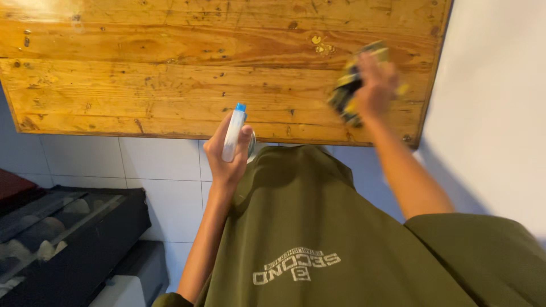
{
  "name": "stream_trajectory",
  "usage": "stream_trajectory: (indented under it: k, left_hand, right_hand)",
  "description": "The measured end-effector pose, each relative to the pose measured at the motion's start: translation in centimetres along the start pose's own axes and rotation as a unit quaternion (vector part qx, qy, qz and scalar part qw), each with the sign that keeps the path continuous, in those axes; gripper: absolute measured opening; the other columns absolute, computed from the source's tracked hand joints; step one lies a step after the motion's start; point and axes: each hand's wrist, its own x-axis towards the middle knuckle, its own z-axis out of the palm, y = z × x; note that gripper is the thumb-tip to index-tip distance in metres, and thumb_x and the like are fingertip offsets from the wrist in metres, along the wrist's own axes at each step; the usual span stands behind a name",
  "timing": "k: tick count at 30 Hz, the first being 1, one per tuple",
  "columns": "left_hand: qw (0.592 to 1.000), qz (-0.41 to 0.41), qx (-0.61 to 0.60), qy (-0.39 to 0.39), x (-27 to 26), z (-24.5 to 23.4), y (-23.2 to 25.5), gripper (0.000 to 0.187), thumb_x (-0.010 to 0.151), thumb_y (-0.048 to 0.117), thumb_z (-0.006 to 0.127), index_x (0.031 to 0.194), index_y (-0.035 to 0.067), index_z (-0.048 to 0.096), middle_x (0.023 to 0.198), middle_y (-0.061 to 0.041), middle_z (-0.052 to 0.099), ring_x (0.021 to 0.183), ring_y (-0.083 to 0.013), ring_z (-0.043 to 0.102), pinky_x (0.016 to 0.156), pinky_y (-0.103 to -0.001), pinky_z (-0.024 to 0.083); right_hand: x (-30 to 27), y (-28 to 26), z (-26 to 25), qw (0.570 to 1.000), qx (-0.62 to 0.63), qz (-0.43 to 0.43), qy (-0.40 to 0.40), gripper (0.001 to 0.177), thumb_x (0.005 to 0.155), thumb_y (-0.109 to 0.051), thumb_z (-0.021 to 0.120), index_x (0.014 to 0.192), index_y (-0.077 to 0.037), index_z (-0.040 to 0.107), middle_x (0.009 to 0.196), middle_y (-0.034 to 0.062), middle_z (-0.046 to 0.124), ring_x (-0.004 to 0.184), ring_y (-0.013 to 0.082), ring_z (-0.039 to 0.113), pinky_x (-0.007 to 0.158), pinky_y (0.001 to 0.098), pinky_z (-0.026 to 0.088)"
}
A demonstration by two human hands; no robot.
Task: The person cleans a wooden table surface using a spray bottle and a cloth. They repeatedly spray the table and wipe it down with a yellow and black patterned cloth, moving across the surface to remove dirt and debris.
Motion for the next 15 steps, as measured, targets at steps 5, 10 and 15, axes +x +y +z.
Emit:
stream_trajectory:
  k: [5,10,15]
  left_hand:
    - [0.999,-0.038,-0.014,0.025,1.0,-2.4,-1.7,0.042,0.102,0.030,0.070,0.125,-0.004,0.067,0.082,-0.003,0.068,0.073,-0.0063,0.059,0.066,-0.024,0.050]
    - [0.993,-0.081,-0.048,0.066,1.8,-6.3,-4.4,0.044,0.104,0.032,0.069,0.129,-0.004,0.065,0.089,-0.003,0.071,0.081,-0.0068,0.061,0.073,-0.024,0.053]
    - [0.983,-0.139,-0.085,0.087,4.2,-11.6,-7.1,0.042,0.101,0.030,0.071,0.126,-0.004,0.066,0.091,-0.004,0.071,0.080,-0.0072,0.061,0.072,-0.025,0.053]
  right_hand:
    - [3.1,2.6,-2.2,0.973,-0.079,0.212,-0.038,0.065,0.095,-0.012,0.063,0.157,-0.018,0.048,0.167,0.0033,0.041,0.149,0.0443,0.031,0.121,0.0607,0.022]
    - [-0.3,-2.9,-0.4,0.985,-0.061,0.146,-0.075,0.086,0.104,-0.050,0.072,0.166,-0.011,0.027,0.171,0.0221,0.013,0.150,0.0606,0.010,0.119,0.0713,0.008]
    - [-1.7,-14.1,5.0,0.990,-0.053,0.054,-0.116,0.084,0.100,-0.047,0.070,0.163,-0.009,0.032,0.170,0.0255,0.013,0.152,0.0574,0.013,0.119,0.0733,0.007]
